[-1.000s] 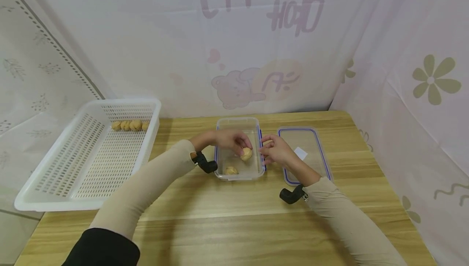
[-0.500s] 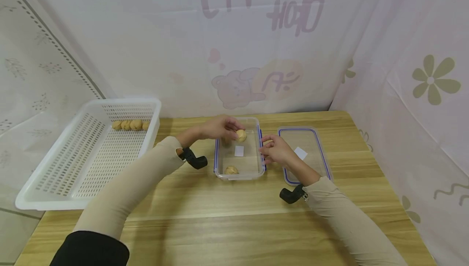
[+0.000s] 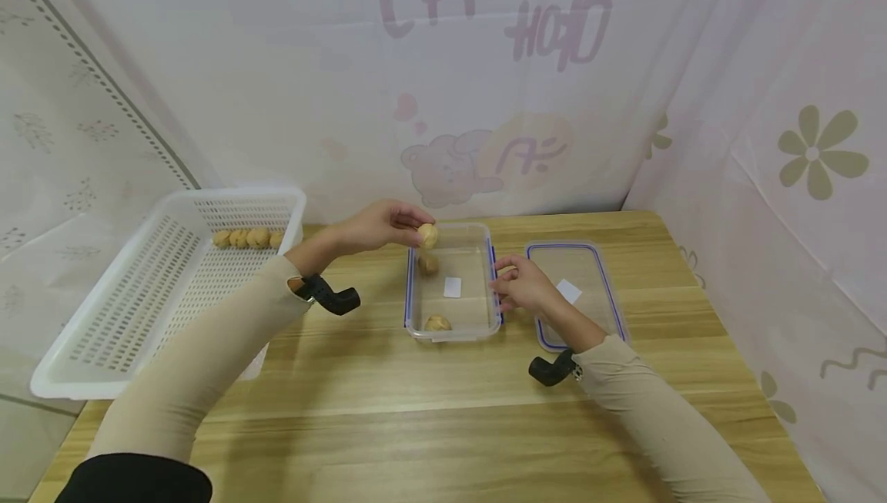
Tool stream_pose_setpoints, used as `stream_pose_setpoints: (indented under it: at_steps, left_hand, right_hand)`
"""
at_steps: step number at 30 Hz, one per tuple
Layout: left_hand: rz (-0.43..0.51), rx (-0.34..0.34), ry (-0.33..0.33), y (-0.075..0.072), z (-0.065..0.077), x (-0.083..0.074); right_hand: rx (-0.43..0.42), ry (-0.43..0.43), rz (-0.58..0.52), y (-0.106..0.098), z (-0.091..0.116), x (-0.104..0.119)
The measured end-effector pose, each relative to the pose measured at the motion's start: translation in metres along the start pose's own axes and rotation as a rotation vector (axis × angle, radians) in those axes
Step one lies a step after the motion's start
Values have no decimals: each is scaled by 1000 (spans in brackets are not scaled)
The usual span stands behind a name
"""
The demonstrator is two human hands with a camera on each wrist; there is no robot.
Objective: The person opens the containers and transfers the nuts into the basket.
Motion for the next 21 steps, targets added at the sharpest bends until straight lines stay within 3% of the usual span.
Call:
stream_pose_setpoints:
  at_steps: [15,21]
  left_hand:
    - [87,-130,-29,-55,37,-2]
    - [55,-172,-24,-76,52,1]
  right_hand:
    - [-7,-6,13,0,-1,-1]
    - [-12,1,15,-1,0,-1]
Point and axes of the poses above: each hand's wrist, its own z-axis away from the middle knuckle, its own y-axis out of the palm, x = y × z, the point moved 8 cm from there along -z, towards the middle knuckle, and after that the axes turned 9 degrees about -x, right-handed, at the moved point
